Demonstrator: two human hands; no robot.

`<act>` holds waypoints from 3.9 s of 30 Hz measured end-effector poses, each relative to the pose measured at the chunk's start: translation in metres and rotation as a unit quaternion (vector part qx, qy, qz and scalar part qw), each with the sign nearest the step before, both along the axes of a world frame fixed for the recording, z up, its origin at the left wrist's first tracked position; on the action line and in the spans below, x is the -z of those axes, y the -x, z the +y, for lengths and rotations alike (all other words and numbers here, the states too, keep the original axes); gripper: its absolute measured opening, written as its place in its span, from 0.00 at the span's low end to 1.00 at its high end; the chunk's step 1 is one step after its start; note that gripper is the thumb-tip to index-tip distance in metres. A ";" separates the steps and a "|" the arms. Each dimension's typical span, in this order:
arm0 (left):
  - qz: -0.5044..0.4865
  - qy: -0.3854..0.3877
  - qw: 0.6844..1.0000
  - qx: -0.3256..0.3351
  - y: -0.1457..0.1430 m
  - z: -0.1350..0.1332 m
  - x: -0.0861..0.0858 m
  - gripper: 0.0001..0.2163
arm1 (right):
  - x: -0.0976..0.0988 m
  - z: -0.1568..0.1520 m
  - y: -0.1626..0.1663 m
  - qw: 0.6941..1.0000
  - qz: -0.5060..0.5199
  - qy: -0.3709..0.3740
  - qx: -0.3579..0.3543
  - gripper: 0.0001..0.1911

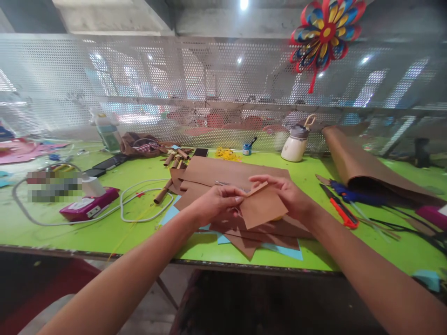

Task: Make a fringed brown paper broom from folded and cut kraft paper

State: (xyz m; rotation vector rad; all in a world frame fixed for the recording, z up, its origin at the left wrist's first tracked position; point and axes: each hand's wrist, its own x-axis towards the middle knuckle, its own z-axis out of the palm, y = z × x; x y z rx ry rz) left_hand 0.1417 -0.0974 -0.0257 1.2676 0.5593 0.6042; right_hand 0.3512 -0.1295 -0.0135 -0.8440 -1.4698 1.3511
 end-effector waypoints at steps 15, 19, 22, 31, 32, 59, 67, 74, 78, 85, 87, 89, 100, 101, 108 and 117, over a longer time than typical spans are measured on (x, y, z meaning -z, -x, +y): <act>-0.010 0.016 0.997 0.073 -0.008 -0.004 0.008 0.13 | 0.000 -0.008 0.008 0.997 -0.041 -0.053 -0.037 0.09; -0.046 0.021 0.995 -0.081 -0.002 0.005 0.002 0.10 | -0.002 -0.007 0.005 0.989 -0.141 -0.025 -0.033 0.10; 0.021 -0.036 0.997 -0.064 0.000 0.003 -0.004 0.14 | -0.001 -0.005 0.006 0.974 -0.221 -0.041 -0.032 0.12; 0.121 -0.168 0.967 -0.148 -0.009 -0.004 -0.002 0.10 | 0.013 0.005 0.009 0.971 -0.217 -0.071 0.070 0.10; 0.117 -0.164 0.966 -0.165 -0.009 -0.003 -0.002 0.10 | 0.013 0.005 0.009 0.975 -0.196 -0.069 0.079 0.10; -0.001 -0.169 0.974 -0.152 -0.004 -0.004 -0.006 0.10 | 0.009 -0.002 0.013 0.983 -0.061 -0.138 0.104 0.03; 0.075 -0.115 0.986 -0.092 -0.004 -0.004 -0.006 0.19 | 0.011 -0.004 0.014 0.954 -0.149 -0.243 0.093 0.05; 0.107 -0.128 0.985 -0.055 -0.002 -0.002 -0.004 0.17 | 0.016 -0.002 0.014 0.945 -0.169 -0.262 0.102 0.05; 0.131 -0.162 0.976 -0.070 -0.003 -0.003 -0.006 0.16 | 0.014 0.000 0.012 0.968 -0.165 -0.178 0.071 0.09; 0.173 -0.286 0.937 -0.103 -0.006 -0.004 -0.006 0.15 | 0.008 -0.004 0.012 0.984 -0.161 -0.078 0.029 0.13; 0.184 -0.325 0.920 -0.116 -0.007 -0.004 -0.007 0.13 | 0.008 -0.004 0.013 0.978 -0.178 -0.093 0.059 0.13; 0.189 -0.350 0.908 -0.129 -0.008 -0.005 -0.008 0.12 | 0.010 -0.003 0.014 0.973 -0.187 -0.105 0.090 0.14; 0.192 -0.324 0.913 -0.156 -0.009 -0.004 -0.005 0.11 | 0.015 0.000 0.014 0.982 -0.135 -0.065 0.114 0.14; 0.188 -0.318 0.916 -0.159 -0.009 -0.004 -0.005 0.11 | 0.015 0.001 0.014 0.982 -0.132 -0.061 0.117 0.14; 0.170 -0.300 0.925 -0.157 -0.008 -0.004 -0.002 0.12 | 0.018 0.002 0.015 0.982 -0.129 -0.056 0.128 0.14; 0.174 -0.313 0.928 -0.106 -0.011 -0.004 -0.001 0.12 | 0.016 0.002 0.013 0.972 -0.190 -0.070 0.123 0.16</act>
